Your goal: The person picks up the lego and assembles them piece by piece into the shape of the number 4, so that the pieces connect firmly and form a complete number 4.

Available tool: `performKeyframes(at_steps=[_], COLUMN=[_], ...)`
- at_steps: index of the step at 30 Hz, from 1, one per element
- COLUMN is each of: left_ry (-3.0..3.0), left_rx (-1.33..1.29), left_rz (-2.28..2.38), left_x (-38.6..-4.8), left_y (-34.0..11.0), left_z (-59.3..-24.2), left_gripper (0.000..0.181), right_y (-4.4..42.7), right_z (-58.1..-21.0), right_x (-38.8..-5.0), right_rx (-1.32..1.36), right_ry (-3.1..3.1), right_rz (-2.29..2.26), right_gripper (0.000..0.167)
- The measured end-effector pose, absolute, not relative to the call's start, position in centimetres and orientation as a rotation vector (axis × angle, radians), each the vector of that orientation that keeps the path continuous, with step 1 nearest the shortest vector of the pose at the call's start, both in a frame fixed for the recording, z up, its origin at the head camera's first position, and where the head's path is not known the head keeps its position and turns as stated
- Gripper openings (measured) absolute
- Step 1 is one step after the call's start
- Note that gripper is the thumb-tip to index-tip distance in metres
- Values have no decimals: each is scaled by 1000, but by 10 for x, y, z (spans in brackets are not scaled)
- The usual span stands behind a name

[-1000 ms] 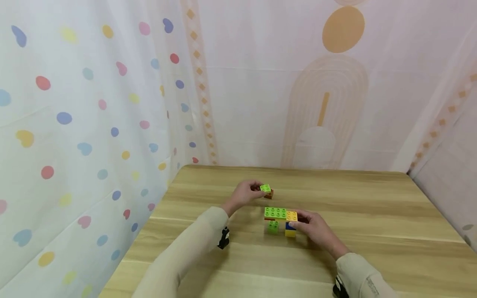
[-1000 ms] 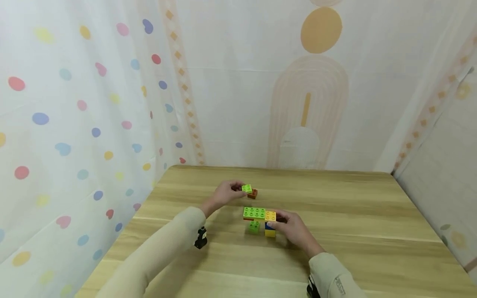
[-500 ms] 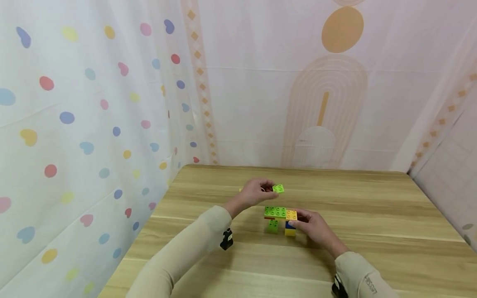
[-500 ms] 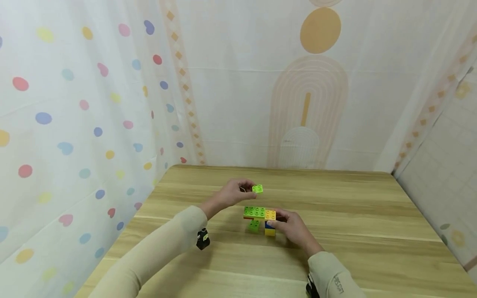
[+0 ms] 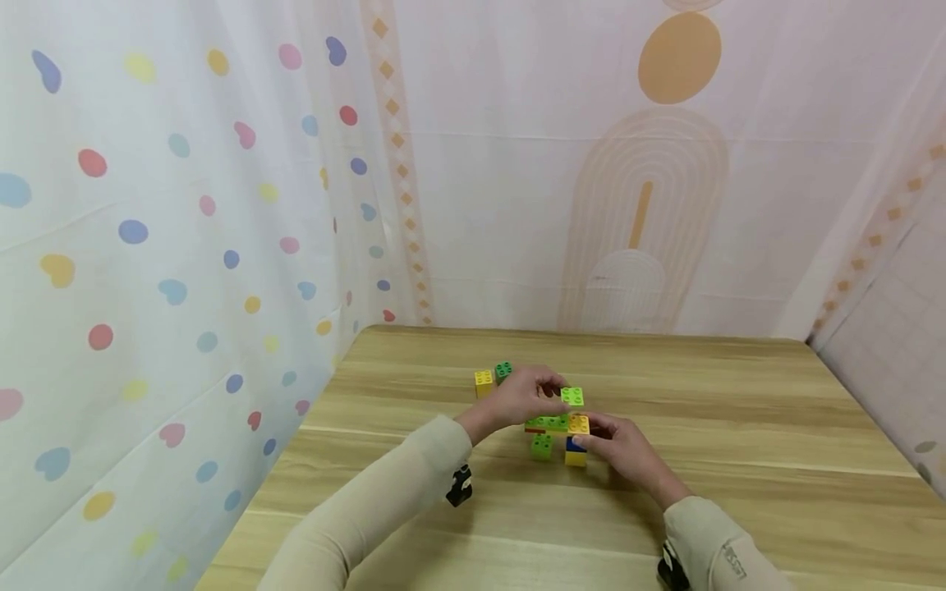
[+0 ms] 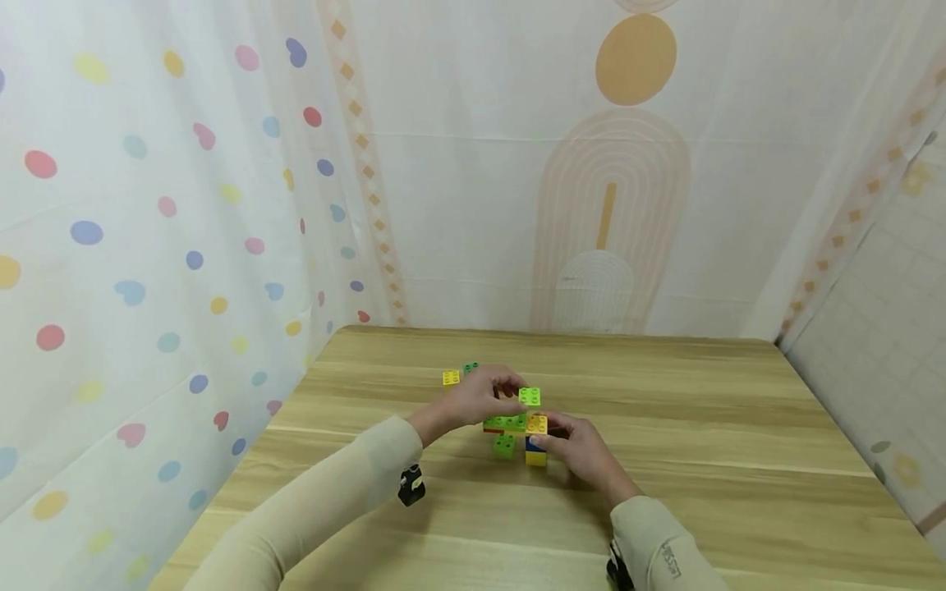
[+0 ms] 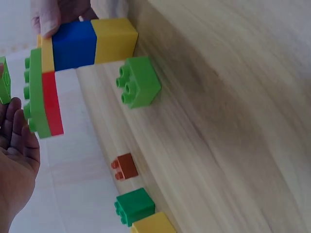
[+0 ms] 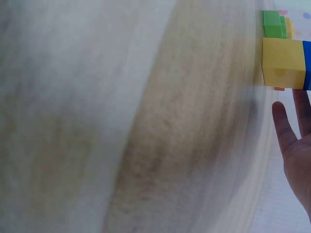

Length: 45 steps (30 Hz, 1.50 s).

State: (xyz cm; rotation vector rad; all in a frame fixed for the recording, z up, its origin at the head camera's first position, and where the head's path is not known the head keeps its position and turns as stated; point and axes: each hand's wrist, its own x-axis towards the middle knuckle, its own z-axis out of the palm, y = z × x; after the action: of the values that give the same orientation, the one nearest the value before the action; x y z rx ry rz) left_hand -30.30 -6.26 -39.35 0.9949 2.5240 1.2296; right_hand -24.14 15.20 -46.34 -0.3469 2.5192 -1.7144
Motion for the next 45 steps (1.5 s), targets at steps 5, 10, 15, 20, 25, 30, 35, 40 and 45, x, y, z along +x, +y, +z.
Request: performKeyframes(at_steps=[5,10,15,20,25,30,35,40,45], left_ry=[2538,2563,2550,2532,2521,2548,2568,2593,2659], left_rx=[1005,994,1031,1035,1034,1035,1011,1012,1084], left_rz=[1175,1112,1069,1051,1052,1015,986,933,792], left_x=[-300,-299,-298,-297,-297,-296,-294,-293,-295], left_y=[-59,-57,-55,-54,-53,-51,-50,-48,-45], left_z=[-398,-401,-404,-407,-410,-411,-410,-407,-404], left_gripper=[34,32,31,32,33,31,32,33,34], right_y=[152,152,153,154,154,154,153,153,155], right_z=[-465,-467,-466,-465,-464,-467,-469,-468,-466], right_x=[-242,-242,-242,-241,-241,-242,-242,-241,-240], right_rx=[-367,-379,-405,-415,-413,-392,-373,-362,-371], right_ry=[2508,2506,2515,2488,2484,2479,2481,2474,2479], right_rz=[-1719,-1728,-1731,-1755,-1757,-1752,-1754,-1758,-1747], right_gripper=[46,47,47,45,46,48,50,51,52])
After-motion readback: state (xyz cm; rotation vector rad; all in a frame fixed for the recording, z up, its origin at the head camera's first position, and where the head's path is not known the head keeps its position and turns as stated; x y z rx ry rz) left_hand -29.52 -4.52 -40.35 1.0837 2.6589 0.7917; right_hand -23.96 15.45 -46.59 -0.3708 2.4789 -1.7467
